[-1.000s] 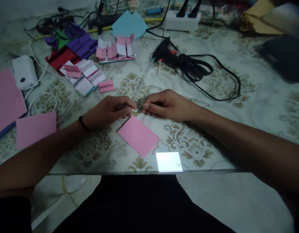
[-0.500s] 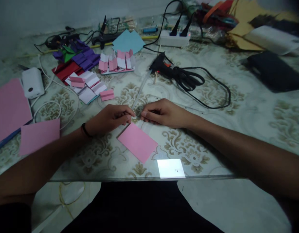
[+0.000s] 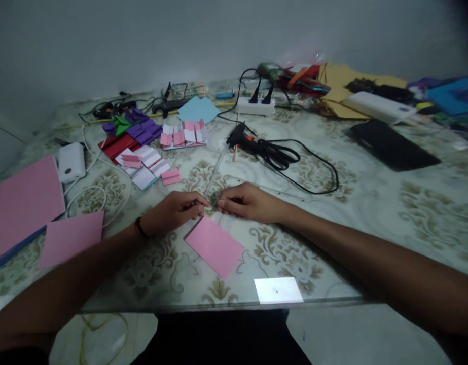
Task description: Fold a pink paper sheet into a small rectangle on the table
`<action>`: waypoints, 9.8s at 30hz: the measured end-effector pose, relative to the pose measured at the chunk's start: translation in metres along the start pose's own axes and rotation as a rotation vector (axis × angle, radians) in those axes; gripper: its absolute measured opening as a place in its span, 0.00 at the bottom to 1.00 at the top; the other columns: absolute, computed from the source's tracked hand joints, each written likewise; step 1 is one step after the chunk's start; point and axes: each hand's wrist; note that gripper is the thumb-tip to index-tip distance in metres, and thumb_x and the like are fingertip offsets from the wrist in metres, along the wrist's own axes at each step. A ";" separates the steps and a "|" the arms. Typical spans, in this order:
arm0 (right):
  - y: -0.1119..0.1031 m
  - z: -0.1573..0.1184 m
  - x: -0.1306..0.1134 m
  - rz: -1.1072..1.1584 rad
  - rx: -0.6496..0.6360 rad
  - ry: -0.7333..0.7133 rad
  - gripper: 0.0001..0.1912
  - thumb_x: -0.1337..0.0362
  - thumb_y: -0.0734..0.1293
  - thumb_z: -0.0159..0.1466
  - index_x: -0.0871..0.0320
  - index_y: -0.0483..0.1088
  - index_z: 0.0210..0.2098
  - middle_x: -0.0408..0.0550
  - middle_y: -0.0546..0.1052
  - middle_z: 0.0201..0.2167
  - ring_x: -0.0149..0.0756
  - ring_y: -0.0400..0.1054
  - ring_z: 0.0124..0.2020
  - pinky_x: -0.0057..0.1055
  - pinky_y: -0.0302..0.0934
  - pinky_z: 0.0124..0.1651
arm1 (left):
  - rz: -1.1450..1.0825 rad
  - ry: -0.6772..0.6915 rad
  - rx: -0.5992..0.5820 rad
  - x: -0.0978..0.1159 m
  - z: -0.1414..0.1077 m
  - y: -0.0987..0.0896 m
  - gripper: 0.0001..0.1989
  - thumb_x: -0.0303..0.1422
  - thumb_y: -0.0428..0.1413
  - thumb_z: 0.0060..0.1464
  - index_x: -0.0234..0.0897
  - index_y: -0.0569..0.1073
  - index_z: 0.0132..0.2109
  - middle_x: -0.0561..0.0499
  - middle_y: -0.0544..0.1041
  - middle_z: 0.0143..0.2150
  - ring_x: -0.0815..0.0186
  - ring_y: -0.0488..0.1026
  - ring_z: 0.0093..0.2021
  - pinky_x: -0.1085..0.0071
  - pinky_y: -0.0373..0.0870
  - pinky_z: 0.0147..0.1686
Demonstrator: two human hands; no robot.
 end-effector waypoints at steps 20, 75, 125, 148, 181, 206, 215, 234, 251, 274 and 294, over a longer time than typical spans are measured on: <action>0.000 0.002 0.006 0.014 -0.002 -0.045 0.19 0.56 0.62 0.73 0.63 0.77 0.35 0.45 0.77 0.27 0.29 0.66 0.28 0.25 0.60 0.34 | 0.004 -0.013 -0.007 0.003 0.001 -0.002 0.10 0.35 0.55 0.64 0.35 0.80 0.44 0.49 0.81 0.33 0.67 0.77 0.30 0.73 0.73 0.32; 0.001 0.002 0.007 0.020 0.004 -0.035 0.17 0.58 0.63 0.72 0.63 0.76 0.34 0.44 0.75 0.27 0.28 0.64 0.27 0.25 0.59 0.33 | -0.022 -0.010 -0.016 -0.004 0.000 -0.001 0.12 0.35 0.54 0.65 0.32 0.80 0.46 0.48 0.81 0.34 0.69 0.76 0.30 0.75 0.72 0.33; 0.002 0.002 0.007 -0.010 0.010 -0.039 0.18 0.57 0.62 0.72 0.63 0.77 0.34 0.44 0.76 0.25 0.28 0.64 0.26 0.24 0.58 0.31 | 0.000 -0.018 -0.007 0.000 -0.001 -0.001 0.11 0.33 0.54 0.64 0.34 0.80 0.45 0.49 0.82 0.35 0.69 0.77 0.30 0.75 0.72 0.33; 0.001 0.002 0.005 -0.001 0.010 -0.028 0.18 0.57 0.62 0.72 0.63 0.76 0.33 0.43 0.74 0.25 0.28 0.63 0.26 0.24 0.57 0.31 | -0.018 -0.034 -0.009 -0.001 -0.001 0.000 0.12 0.35 0.54 0.64 0.33 0.79 0.46 0.49 0.81 0.35 0.69 0.77 0.31 0.75 0.72 0.34; 0.001 0.002 0.006 0.010 0.012 -0.063 0.17 0.59 0.62 0.72 0.63 0.77 0.34 0.45 0.77 0.27 0.29 0.66 0.27 0.24 0.59 0.33 | -0.011 -0.012 -0.012 -0.004 -0.001 0.000 0.12 0.34 0.54 0.65 0.32 0.80 0.46 0.49 0.81 0.35 0.69 0.77 0.31 0.75 0.71 0.33; 0.000 0.001 0.005 0.016 0.000 -0.032 0.16 0.59 0.63 0.72 0.63 0.77 0.35 0.45 0.76 0.26 0.28 0.65 0.27 0.25 0.58 0.33 | -0.017 -0.029 -0.017 -0.001 0.000 -0.001 0.11 0.34 0.55 0.64 0.33 0.79 0.46 0.49 0.82 0.34 0.69 0.77 0.31 0.75 0.72 0.33; 0.001 0.001 0.006 0.011 0.007 -0.035 0.17 0.58 0.63 0.72 0.63 0.77 0.34 0.44 0.75 0.26 0.28 0.64 0.26 0.24 0.58 0.32 | -0.014 -0.011 -0.015 -0.003 0.001 -0.001 0.12 0.34 0.54 0.65 0.33 0.79 0.46 0.49 0.82 0.35 0.69 0.77 0.31 0.75 0.72 0.33; 0.001 0.001 0.005 0.004 0.013 -0.031 0.16 0.59 0.63 0.71 0.63 0.77 0.35 0.44 0.77 0.26 0.29 0.66 0.27 0.25 0.59 0.33 | -0.005 -0.021 -0.020 -0.001 0.001 -0.002 0.12 0.36 0.55 0.65 0.33 0.79 0.46 0.49 0.81 0.34 0.68 0.77 0.31 0.74 0.72 0.33; 0.000 0.001 0.004 0.020 0.005 -0.027 0.15 0.60 0.63 0.71 0.63 0.77 0.36 0.44 0.77 0.28 0.29 0.67 0.28 0.25 0.60 0.35 | -0.018 -0.027 -0.018 -0.001 0.001 -0.001 0.11 0.34 0.55 0.65 0.34 0.79 0.46 0.50 0.81 0.34 0.68 0.76 0.31 0.75 0.71 0.33; -0.001 0.000 0.002 -0.014 -0.013 -0.017 0.19 0.57 0.61 0.72 0.63 0.76 0.35 0.45 0.76 0.27 0.29 0.65 0.28 0.25 0.59 0.34 | -0.020 -0.018 -0.020 -0.001 0.000 -0.001 0.12 0.35 0.55 0.65 0.33 0.79 0.46 0.51 0.81 0.34 0.69 0.76 0.31 0.76 0.70 0.32; 0.000 0.000 0.001 0.032 0.005 -0.022 0.19 0.56 0.62 0.72 0.64 0.76 0.34 0.44 0.74 0.24 0.27 0.64 0.26 0.25 0.58 0.32 | -0.007 0.006 -0.017 -0.005 0.001 0.000 0.10 0.33 0.55 0.65 0.33 0.79 0.46 0.51 0.81 0.34 0.71 0.77 0.30 0.77 0.71 0.32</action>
Point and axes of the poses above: each hand's wrist, its own z-axis towards the middle knuckle, its own y-axis out of the palm, x = y × z
